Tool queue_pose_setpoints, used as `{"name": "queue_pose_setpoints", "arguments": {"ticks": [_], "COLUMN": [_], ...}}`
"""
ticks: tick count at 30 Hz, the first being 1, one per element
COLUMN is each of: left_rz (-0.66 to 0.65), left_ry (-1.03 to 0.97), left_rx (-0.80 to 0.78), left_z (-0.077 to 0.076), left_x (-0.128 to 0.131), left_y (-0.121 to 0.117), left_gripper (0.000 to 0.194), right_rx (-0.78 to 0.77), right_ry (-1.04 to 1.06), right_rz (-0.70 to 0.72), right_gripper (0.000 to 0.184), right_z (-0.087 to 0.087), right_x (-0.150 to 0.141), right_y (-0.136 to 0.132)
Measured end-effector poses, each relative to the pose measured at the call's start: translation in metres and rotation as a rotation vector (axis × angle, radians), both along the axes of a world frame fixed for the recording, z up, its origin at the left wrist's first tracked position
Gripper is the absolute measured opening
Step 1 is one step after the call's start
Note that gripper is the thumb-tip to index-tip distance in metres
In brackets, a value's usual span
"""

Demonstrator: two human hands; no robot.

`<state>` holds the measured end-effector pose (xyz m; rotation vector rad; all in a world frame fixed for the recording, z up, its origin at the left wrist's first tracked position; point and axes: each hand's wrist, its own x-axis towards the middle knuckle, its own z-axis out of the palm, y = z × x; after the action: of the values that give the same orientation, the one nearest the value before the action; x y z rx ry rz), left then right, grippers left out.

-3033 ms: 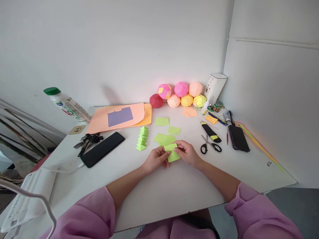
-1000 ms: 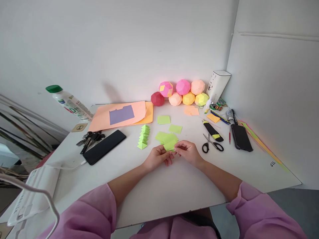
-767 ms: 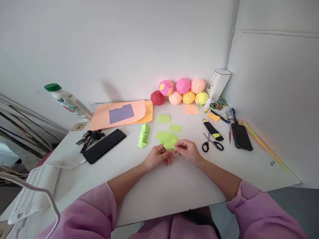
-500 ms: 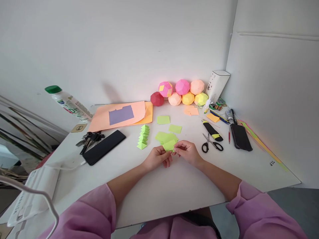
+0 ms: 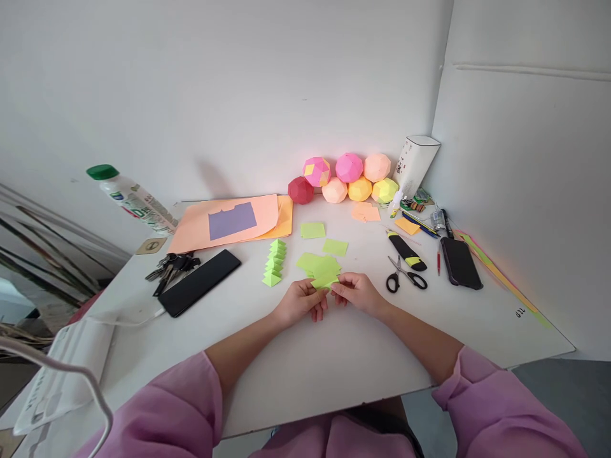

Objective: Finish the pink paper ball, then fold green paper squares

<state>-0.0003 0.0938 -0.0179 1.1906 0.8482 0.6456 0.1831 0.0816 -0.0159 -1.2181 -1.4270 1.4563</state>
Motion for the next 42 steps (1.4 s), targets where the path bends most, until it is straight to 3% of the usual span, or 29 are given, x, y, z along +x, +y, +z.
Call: {"name": "queue_pose_setpoints", "arguments": {"ticks": [7,17,22,29,42], "left_rz": [-0.015,-0.040,-0.067,-0.065,-0.008], "left_ry": [0.035,0.081,0.105,0.059,-0.044], "left_rx": [0.021,0.042,0.063,0.034,-0.016], "left_z": [0.000,0.001,0.001,0.001,-0.004], "left_x": [0.000,-0.001,-0.001,-0.003,-0.004], "left_y": [-0.002,-0.004,-0.004,0.001,0.002], "left_gripper": [0.032,0.017,0.008,0.013,0.032], "right_rx": [-0.022,-0.004,0.007,-0.098,-0.155], "right_ry": [0.010,-0.064,-0.116,0.027,0.151], "right_rz": [0.014,0.067,0.048,0.063,0.050], "right_gripper": [0.032,0.009,0.008,0.004,0.013], "right_z": [0.001,-0.006,-0.004,0.000,0.003], "right_x": [-0.001,-0.003,-0.003,0.004,0.009], "right_y": [-0.001,-0.001,0.000,0.006,0.010]}}
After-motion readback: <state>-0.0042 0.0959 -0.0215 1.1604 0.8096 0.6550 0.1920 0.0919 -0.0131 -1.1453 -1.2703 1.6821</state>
